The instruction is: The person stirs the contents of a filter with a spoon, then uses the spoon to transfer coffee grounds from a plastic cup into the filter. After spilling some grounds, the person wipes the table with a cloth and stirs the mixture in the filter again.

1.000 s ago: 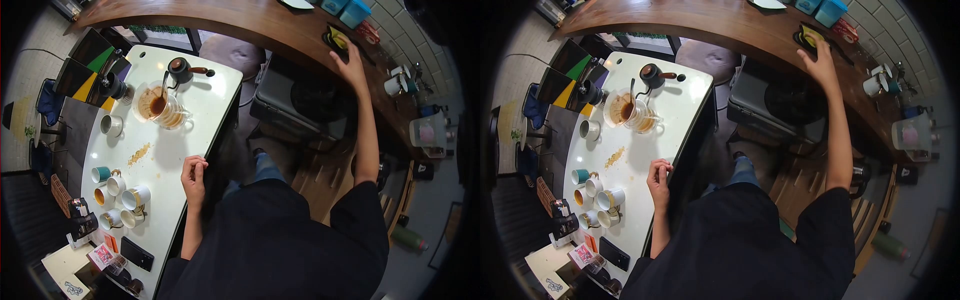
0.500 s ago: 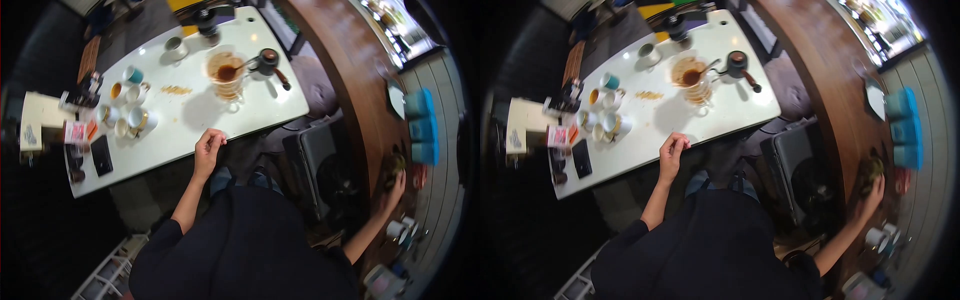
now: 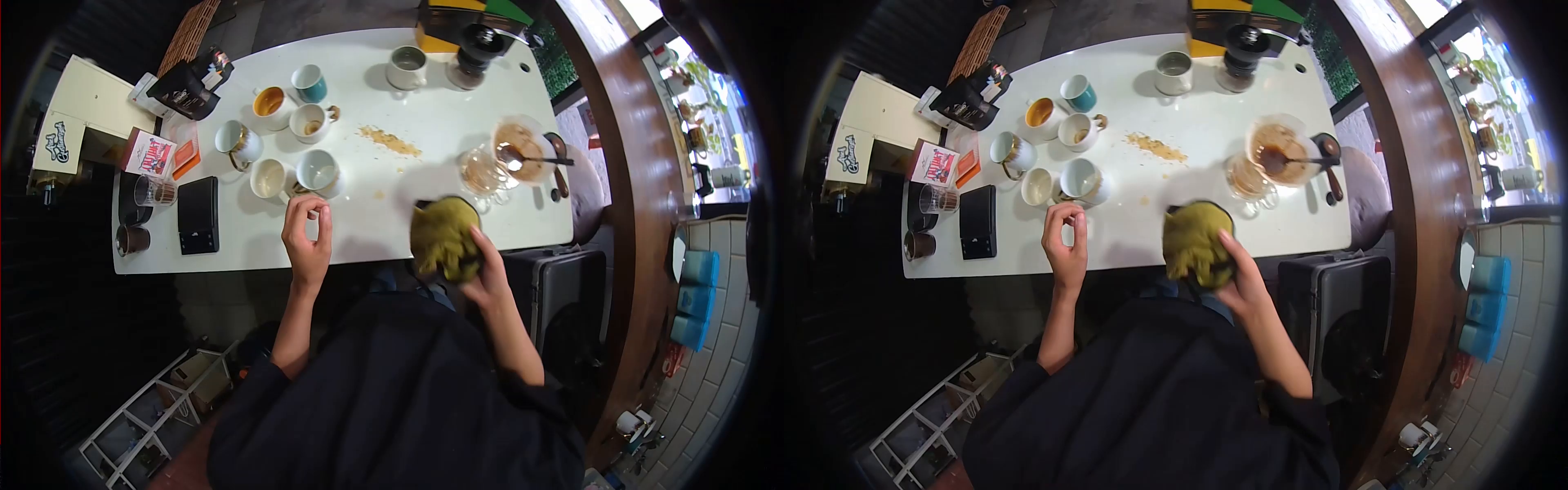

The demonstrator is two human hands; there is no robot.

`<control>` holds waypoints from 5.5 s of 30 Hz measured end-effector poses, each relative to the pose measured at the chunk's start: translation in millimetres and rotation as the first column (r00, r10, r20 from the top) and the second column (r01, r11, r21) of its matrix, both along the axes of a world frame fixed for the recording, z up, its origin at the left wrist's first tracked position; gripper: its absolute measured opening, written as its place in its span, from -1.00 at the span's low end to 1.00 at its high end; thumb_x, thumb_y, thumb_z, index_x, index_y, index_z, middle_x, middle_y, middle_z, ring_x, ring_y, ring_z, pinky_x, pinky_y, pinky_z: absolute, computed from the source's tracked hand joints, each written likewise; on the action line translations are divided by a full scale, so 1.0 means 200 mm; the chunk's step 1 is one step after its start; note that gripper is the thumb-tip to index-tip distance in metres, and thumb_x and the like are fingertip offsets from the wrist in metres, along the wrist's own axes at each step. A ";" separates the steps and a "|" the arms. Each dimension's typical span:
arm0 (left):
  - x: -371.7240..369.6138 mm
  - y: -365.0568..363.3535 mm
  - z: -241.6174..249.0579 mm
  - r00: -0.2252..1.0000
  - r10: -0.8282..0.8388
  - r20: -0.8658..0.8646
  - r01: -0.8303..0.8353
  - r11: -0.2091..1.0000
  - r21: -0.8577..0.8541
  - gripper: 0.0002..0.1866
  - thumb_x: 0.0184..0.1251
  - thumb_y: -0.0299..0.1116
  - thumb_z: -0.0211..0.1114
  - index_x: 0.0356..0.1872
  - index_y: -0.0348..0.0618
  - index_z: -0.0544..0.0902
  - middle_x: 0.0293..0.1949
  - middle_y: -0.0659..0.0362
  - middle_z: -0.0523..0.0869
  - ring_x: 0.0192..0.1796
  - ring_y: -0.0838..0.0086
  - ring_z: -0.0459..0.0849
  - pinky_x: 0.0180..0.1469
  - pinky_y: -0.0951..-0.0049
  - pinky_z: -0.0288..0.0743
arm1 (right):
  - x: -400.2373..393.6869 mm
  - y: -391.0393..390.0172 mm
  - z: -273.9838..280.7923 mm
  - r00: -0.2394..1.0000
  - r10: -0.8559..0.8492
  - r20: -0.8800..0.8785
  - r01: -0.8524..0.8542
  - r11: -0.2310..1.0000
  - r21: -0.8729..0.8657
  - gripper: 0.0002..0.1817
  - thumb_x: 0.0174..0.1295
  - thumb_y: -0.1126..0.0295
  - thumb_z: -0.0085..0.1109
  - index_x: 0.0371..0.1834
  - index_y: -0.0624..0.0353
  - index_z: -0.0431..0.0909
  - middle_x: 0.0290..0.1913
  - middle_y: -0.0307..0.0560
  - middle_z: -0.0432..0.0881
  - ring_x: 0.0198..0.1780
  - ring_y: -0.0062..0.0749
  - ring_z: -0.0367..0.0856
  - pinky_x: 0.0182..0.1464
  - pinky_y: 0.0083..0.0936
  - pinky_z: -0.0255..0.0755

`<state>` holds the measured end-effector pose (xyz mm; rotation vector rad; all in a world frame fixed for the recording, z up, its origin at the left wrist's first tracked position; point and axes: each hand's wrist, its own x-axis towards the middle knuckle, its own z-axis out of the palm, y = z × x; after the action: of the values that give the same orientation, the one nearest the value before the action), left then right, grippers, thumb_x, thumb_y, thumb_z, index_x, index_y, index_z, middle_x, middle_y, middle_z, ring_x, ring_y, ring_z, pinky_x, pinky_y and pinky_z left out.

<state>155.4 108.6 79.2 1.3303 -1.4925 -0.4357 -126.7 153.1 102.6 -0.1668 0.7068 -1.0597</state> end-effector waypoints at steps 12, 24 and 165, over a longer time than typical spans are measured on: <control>0.25 0.01 -0.12 0.995 -0.100 -0.012 0.100 0.990 0.103 -0.86 0.34 -0.54 0.30 -0.11 -0.26 0.60 -0.14 0.05 0.66 -0.17 0.30 0.63 -0.15 0.39 0.48 | 0.46 -1.36 -0.48 -0.136 -0.716 -0.684 -0.710 0.552 -0.437 -0.69 0.29 0.34 0.20 -0.09 0.41 0.67 0.00 0.19 0.53 0.09 0.08 0.49 0.21 -0.16 0.39; 0.13 -0.15 -0.16 0.876 0.072 0.477 -0.119 0.991 0.069 -0.16 0.18 -0.10 0.51 0.43 -0.21 0.36 0.35 0.03 0.44 0.38 0.10 0.39 0.40 0.06 0.23 | 0.49 -1.50 -0.57 0.198 -0.504 -0.841 -0.723 0.505 -0.472 -0.64 0.35 0.39 0.09 0.10 0.42 0.59 0.09 0.34 0.66 0.12 0.23 0.61 0.22 -0.23 0.47; -0.17 0.28 0.00 0.840 0.296 0.455 -0.316 0.948 -0.033 -0.17 0.25 -0.12 0.50 0.41 -0.27 0.26 0.39 -0.13 0.36 0.43 -0.04 0.35 0.45 -0.03 0.19 | 0.20 -1.06 -0.74 0.113 -0.631 -0.767 -0.623 0.556 -0.549 -0.50 -0.03 0.65 0.04 0.06 0.31 0.67 0.19 -0.02 0.69 0.27 0.03 0.50 0.37 -0.13 0.33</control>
<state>122.2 165.6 79.1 1.7571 -1.6060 0.0642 -86.0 -58.0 -44.9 -2.0908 1.3701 -1.0926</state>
